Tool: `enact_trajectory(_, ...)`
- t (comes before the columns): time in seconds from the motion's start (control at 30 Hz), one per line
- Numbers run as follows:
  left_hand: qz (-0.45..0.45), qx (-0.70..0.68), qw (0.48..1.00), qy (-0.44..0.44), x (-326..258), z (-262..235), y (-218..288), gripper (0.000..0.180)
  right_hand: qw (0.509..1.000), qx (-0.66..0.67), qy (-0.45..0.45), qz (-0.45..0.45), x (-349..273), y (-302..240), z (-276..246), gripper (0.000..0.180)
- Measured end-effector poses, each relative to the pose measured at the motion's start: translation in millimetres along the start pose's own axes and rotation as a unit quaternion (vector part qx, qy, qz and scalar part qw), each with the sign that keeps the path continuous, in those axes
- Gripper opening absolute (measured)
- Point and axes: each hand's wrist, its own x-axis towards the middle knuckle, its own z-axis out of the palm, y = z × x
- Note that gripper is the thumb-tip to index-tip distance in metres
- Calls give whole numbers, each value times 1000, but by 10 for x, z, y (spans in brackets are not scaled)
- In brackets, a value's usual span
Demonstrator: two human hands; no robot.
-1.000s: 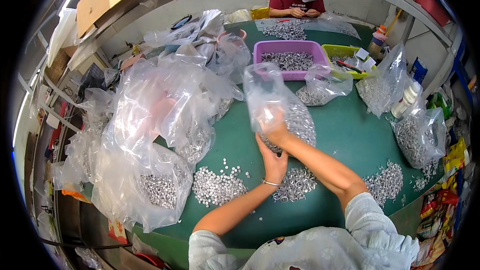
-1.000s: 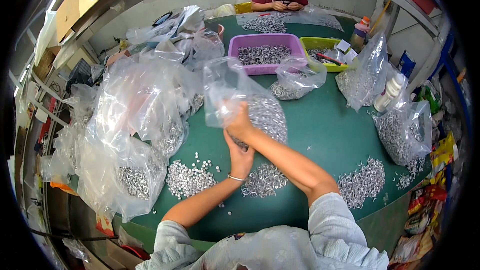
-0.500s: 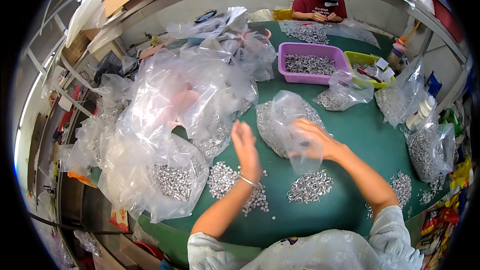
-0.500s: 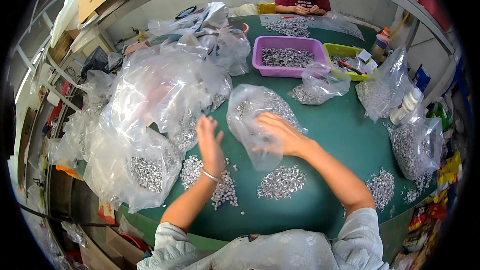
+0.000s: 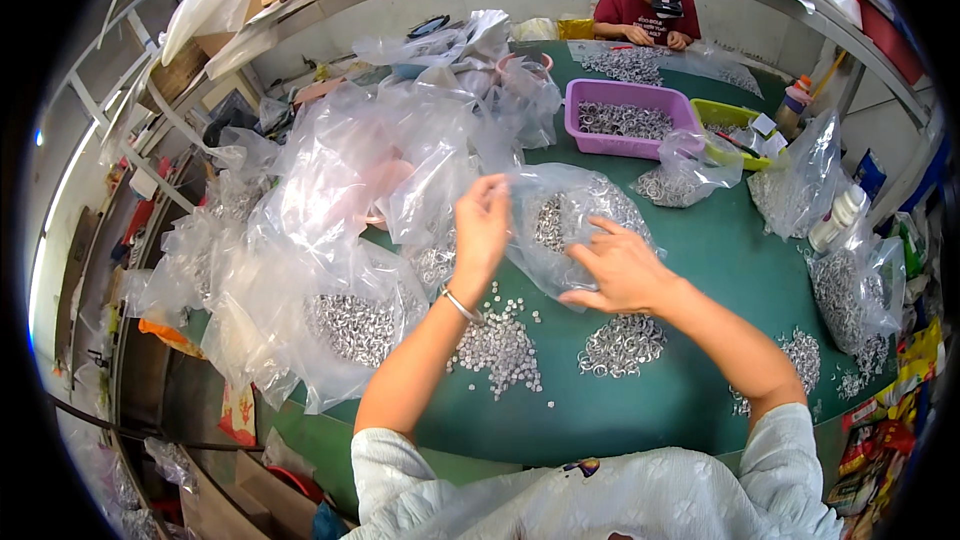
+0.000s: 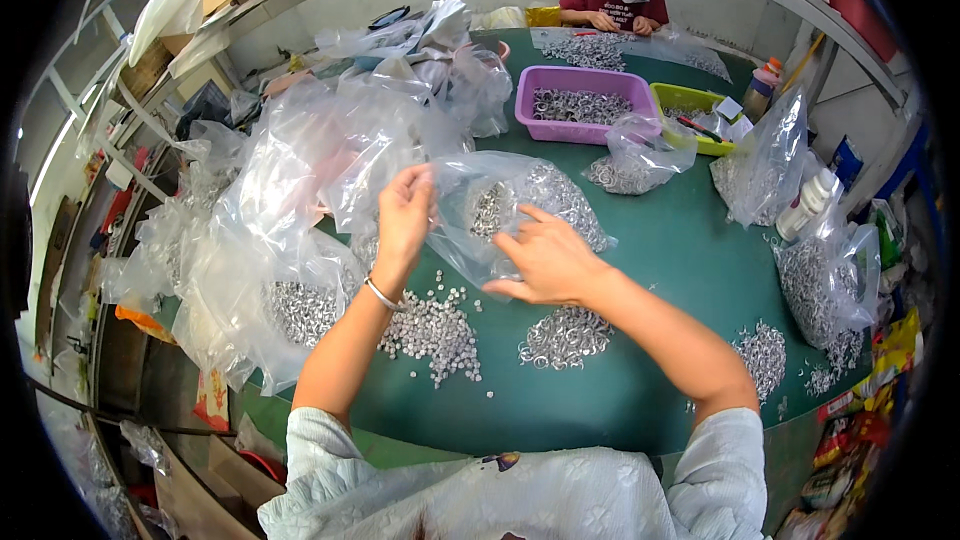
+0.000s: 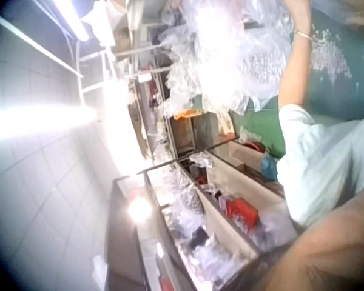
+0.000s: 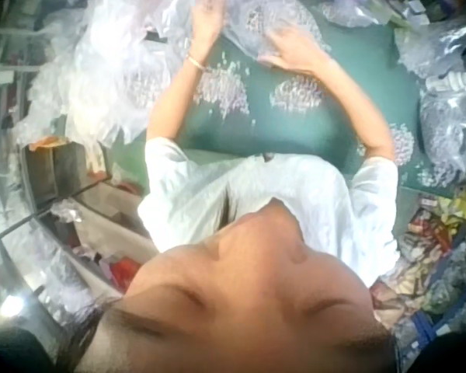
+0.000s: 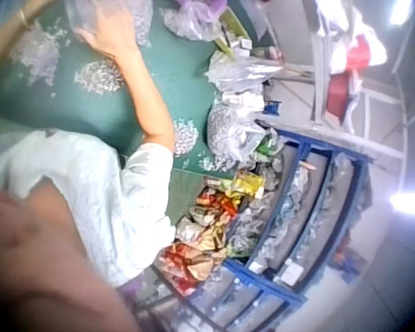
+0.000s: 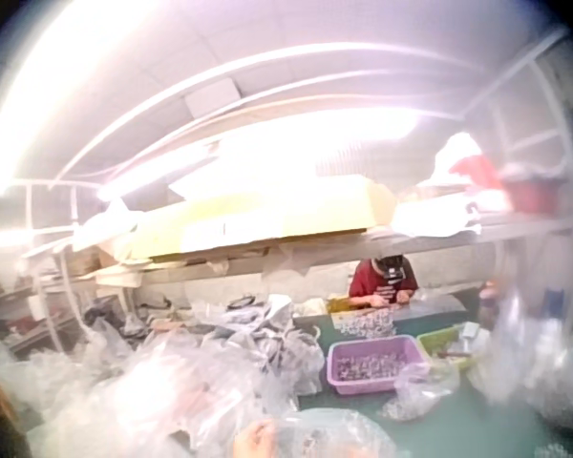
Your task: The person sorts small metal components on a green table by hand, picking up individual pieces from a central pile and placing them into surrounding piles or plastic bags.
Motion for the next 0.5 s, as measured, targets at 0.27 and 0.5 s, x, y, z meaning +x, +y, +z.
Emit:
enact_trajectory(0.27, 109, 270, 954, 69, -334, -184, -9, 21, 950, -211, -215, 88, -677, 155, -341, 33)
enact_trajectory(0.5, 352, 512, 723, -302, -504, 343, 86, 35, 986, -136, -72, -56, -513, -136, 33, 38)
